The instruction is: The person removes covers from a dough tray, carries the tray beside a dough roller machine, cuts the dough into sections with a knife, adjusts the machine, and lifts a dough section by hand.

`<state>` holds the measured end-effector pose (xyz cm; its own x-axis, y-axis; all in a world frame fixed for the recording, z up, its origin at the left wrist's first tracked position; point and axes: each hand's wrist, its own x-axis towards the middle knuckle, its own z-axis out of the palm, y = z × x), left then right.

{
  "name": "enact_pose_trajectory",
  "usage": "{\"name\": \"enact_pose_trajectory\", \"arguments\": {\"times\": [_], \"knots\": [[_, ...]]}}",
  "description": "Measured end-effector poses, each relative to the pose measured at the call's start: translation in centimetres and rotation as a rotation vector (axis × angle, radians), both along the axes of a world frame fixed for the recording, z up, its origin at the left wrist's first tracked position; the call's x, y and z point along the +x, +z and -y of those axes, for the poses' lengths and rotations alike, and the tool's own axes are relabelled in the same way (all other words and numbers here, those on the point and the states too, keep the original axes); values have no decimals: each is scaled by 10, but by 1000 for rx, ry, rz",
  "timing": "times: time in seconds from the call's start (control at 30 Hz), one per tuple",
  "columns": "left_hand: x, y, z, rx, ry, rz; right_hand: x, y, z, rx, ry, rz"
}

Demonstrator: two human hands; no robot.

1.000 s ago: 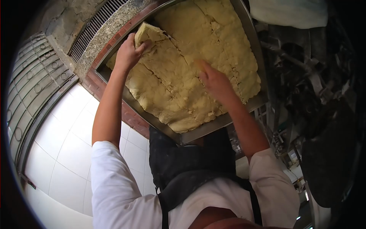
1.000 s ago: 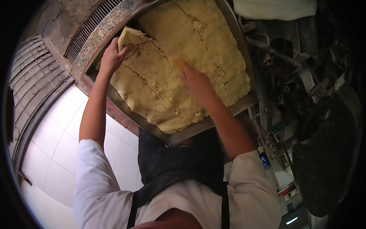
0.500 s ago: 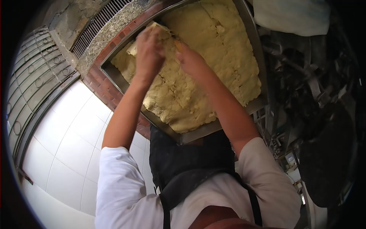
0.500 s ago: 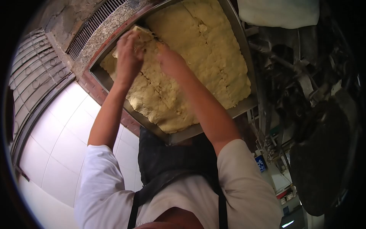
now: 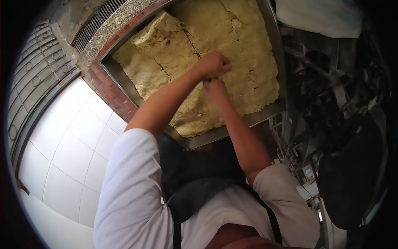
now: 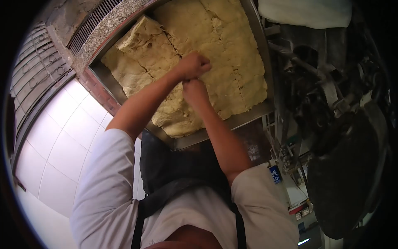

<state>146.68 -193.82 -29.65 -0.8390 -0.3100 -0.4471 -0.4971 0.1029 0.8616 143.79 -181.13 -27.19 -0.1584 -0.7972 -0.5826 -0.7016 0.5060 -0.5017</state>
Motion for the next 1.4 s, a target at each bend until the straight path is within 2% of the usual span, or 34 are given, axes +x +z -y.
{"name": "enact_pose_trajectory", "arguments": {"times": [0.03, 0.1, 0.2, 0.3, 0.4, 0.47, 0.5, 0.53, 0.6, 0.63, 0.7, 0.73, 0.77, 0.8, 0.87, 0.9, 0.97, 1.07, 1.1, 1.2, 1.23, 1.33, 1.4], "knots": [[1, 3, -16, 31, 9, -17, 3, 6, -16, -1, -33, -20], [2, -1, -56, 42, 3, -94, 3, 34, -43, 195, -252, 89], [0, -10, -158, 116, -28, -176, 2, 51, -128, 281, -244, 72], [-6, -3, -261, 348, -59, -218, 1, 74, -218, 373, -159, -21], [-23, 10, -320, 479, -10, -221, -15, 109, -248, 651, -263, -42], [-20, 24, -331, 602, 52, -226, -34, 110, -234, 749, -193, 46], [-17, 33, -318, 695, 103, -230, -34, 120, -227, 798, -150, 109], [-21, 30, -293, 749, 158, -253, -35, 122, -218, 726, -114, 50], [-15, 42, -249, 711, 320, -221, -31, 133, -203, 588, -66, -69], [-3, 60, -233, 715, 400, -191, -28, 143, -188, 675, -39, -71], [19, 62, -166, 496, 487, -36, -31, 135, -148, 825, 21, -84], [36, 56, -135, 229, 563, 31, -30, 128, -146, 840, 61, -97], [51, 45, -106, 301, 794, 92, -26, 125, -151, 865, 102, -107], [68, 28, -69, -90, 867, -89, -24, 125, -156, 887, 140, -120], [107, 16, 21, -651, 799, -52, -38, 149, -145, 883, 203, -115], [117, 24, 60, -779, 773, -9, -44, 154, -139, 873, 234, -115], [134, 7, 111, -963, 574, 29, -37, 134, -157, 847, 213, -118], [126, 14, 126, -925, 272, 267, -37, 103, -166, 706, 259, -154], [126, 12, 126, -890, 281, 254, -35, 102, -168, 643, 274, -171], [133, 8, 136, -702, 254, 332, -36, 137, -141, 948, 305, -133], [135, -9, 133, -870, 306, 231, -34, 137, -144, 979, 318, -132], [121, 1, 130, -792, 384, 371, -16, 109, -170, 780, 240, -208], [116, 8, 146, -537, 310, 528, -29, 118, -172, 751, 270, -190]]}}
